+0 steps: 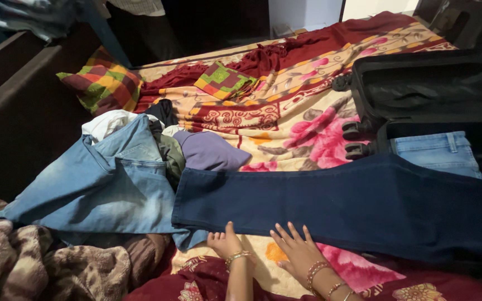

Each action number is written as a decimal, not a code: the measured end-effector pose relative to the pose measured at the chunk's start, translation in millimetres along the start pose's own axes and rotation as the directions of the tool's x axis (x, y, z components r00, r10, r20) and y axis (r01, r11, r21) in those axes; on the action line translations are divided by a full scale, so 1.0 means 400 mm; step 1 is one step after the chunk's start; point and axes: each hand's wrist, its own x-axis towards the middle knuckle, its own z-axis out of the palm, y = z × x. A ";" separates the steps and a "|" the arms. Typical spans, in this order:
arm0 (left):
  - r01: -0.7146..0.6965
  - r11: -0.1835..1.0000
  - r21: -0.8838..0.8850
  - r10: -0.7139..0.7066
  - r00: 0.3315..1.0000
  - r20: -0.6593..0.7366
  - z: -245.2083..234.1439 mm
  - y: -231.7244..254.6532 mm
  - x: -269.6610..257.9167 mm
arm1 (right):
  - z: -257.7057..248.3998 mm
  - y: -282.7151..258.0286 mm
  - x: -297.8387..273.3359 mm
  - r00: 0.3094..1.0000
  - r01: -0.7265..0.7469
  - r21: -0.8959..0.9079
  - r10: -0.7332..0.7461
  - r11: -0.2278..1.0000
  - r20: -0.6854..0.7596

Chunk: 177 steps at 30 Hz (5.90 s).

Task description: The person folds a pair of light blue jeans and places them into an open suitcase. They then fold a pair of dark blue jeans and place them into the suitcase. Finally, they fold a purple top and place it on the bed.

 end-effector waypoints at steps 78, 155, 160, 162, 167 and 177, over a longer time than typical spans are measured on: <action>-0.456 0.793 0.405 -0.030 0.635 0.772 0.201 0.057 -0.301 | 0.131 0.111 0.052 0.907 -0.387 0.323 0.420 0.863 -0.035; -0.975 0.207 0.080 0.157 0.114 0.981 -0.051 0.310 -0.192 | -0.009 0.122 -0.061 0.720 -0.195 0.226 0.296 0.954 -0.628; -0.962 0.213 0.169 -0.023 0.168 0.985 -0.070 0.341 -0.224 | -0.007 0.110 -0.084 0.862 -0.382 0.095 0.392 0.919 -0.321; -0.964 0.264 0.011 0.024 0.018 1.000 -0.077 0.340 -0.229 | 0.000 0.109 -0.076 0.893 -0.413 -0.033 0.397 0.910 -0.210; -0.951 0.306 -0.039 0.046 -0.026 0.999 -0.070 0.268 -0.227 | -0.028 0.089 -0.089 0.908 -0.378 0.010 0.372 0.926 -0.191; -0.997 0.069 -0.018 0.074 -0.013 0.997 -0.020 0.078 -0.263 | 0.032 0.088 -0.035 0.907 -0.347 0.064 0.352 0.936 -0.230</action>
